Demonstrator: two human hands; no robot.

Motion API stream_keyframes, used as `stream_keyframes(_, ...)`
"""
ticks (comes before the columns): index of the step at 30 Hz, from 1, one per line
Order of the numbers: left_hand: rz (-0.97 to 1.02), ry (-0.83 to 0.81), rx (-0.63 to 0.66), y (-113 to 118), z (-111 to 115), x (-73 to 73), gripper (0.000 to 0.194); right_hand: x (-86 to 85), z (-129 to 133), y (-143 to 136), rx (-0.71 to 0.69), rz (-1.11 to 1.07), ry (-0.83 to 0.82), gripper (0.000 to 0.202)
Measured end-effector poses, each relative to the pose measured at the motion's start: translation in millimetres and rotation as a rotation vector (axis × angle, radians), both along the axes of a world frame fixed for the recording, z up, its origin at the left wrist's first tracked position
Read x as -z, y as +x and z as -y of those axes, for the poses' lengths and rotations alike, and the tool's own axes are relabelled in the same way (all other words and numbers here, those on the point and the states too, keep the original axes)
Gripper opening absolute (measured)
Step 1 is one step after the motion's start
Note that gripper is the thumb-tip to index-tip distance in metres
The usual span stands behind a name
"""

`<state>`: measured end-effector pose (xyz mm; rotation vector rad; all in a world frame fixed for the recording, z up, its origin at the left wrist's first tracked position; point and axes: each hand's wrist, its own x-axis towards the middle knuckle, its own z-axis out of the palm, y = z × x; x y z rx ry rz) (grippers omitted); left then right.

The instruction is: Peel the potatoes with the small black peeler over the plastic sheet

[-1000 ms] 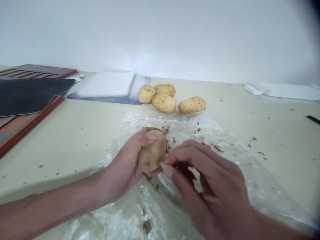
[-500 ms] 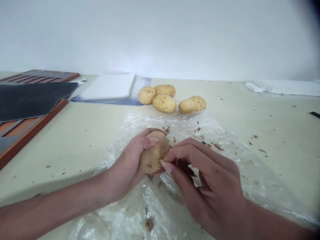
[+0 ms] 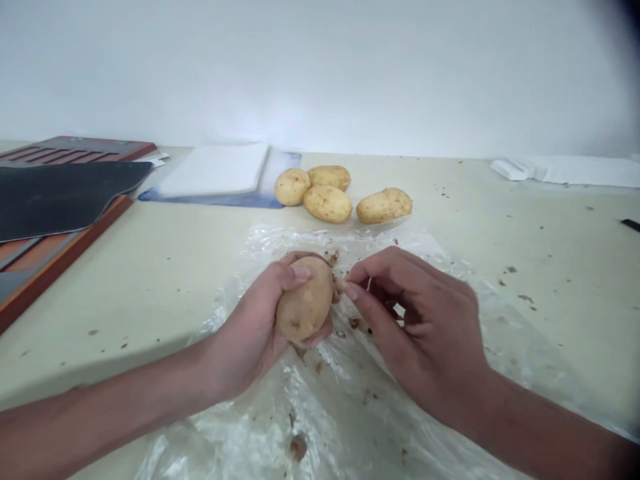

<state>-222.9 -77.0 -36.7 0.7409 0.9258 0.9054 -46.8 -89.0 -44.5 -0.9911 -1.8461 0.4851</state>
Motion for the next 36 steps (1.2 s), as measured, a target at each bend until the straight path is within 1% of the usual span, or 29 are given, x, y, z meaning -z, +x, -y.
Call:
stream_keyframes(1, -0.005, -0.009, 0.003, -0.2, 0.8, -0.2, 0.02, 0.0, 0.1, 0.4, -0.018, -0.015, -0.016, 0.009)
stream_keyframes(4, -0.017, -0.077, -0.035, -0.2, 2.3, -1.9, 0.02, 0.4, 1.8, -1.0, -0.189, -0.054, -0.038, 0.01)
stream_keyframes(5, -0.01, -0.08, -0.048, 0.0, 2.3, -2.4, 0.018, 0.5, 1.9, -1.6, -0.205, -0.046, -0.029, 0.009)
stream_keyframes(6, -0.002, -0.069, -0.051, 0.2, 2.1, -2.8, 0.018, 0.6, 1.5, -2.0, -0.178, -0.032, -0.017, 0.008)
stream_keyframes(8, 0.009, -0.022, -0.024, 0.4, 1.6, -2.5, 0.019, -0.1, 0.2, -1.7, -0.06, -0.012, -0.004, 0.008)
stream_keyframes(9, 0.01, -0.008, -0.008, 0.4, 1.5, -1.9, 0.019, -0.8, -0.2, -1.4, -0.029, -0.011, -0.008, 0.009)
stream_keyframes(10, 0.006, -0.007, 0.001, 0.2, 1.6, -1.1, 0.018, -1.5, -0.3, -1.1, -0.037, -0.019, -0.018, 0.009)
stream_keyframes(13, 0.005, -0.053, -0.009, -0.6, 2.1, 0.8, 0.017, -1.8, -1.1, -0.6, -0.179, -0.038, 0.0, 0.009)
stream_keyframes(14, 0.009, -0.047, -0.014, -0.7, 2.0, 1.0, 0.017, -0.9, -2.8, -0.2, -0.175, -0.022, 0.021, 0.008)
stream_keyframes(16, 0.002, -0.012, -0.017, -0.4, 1.3, 1.0, 0.019, 1.9, -10.2, 2.8, -0.064, 0.026, 0.044, 0.008)
stream_keyframes(18, -0.023, 0.015, -0.008, 0.2, 0.0, 0.3, 0.02, 4.3, -22.3, 9.0, 0.069, 0.071, 0.015, 0.007)
stream_keyframes(20, -0.03, 0.007, 0.009, 0.5, -1.5, -0.7, 0.022, 4.0, -36.4, 18.2, 0.117, 0.081, -0.025, 0.006)
stream_keyframes(22, 0.002, 0.008, 0.014, 0.0, -3.2, -2.2, 0.023, -0.6, -49.1, 29.5, 0.064, 0.117, -0.082, 0.006)
stream_keyframes(24, 0.037, 0.012, 0.008, -1.1, -4.7, -3.9, 0.024, -9.0, -58.1, 42.9, -0.089, 0.23, -0.183, 0.008)
stream_keyframes(26, 0.068, 0.007, 0.005, -2.6, -5.8, -5.3, 0.025, -19.2, -62.3, 57.1, -0.29, 0.437, -0.281, 0.008)
stream_keyframes(27, 0.084, -0.002, 0.003, -3.3, -6.2, -5.8, 0.026, -24.1, -62.8, 63.7, -0.359, 0.542, -0.308, 0.007)
stream_keyframes(28, 0.1, -0.013, -0.005, -3.9, -6.6, -5.9, 0.026, -28.5, -62.3, 69.3, -0.398, 0.63, -0.331, 0.008)
stream_keyframes(30, 0.119, -0.029, -0.027, -4.7, -7.3, -5.7, 0.025, -34.8, -59.4, 76.4, -0.45, 0.758, -0.376, 0.011)
stream_keyframes(32, 0.12, -0.027, -0.028, -4.7, -7.9, -4.9, 0.026, -37.5, -55.2, 77.3, -0.487, 0.82, -0.386, 0.015)
stream_keyframes(34, 0.117, -0.017, -0.019, -4.4, -8.2, -4.1, 0.026, -37.3, -51.0, 73.9, -0.495, 0.85, -0.362, 0.017)
stream_keyframes(36, 0.124, -0.01, -0.015, -4.2, -8.2, -3.5, 0.026, -35.5, -47.5, 69.5, -0.465, 0.902, -0.313, 0.015)
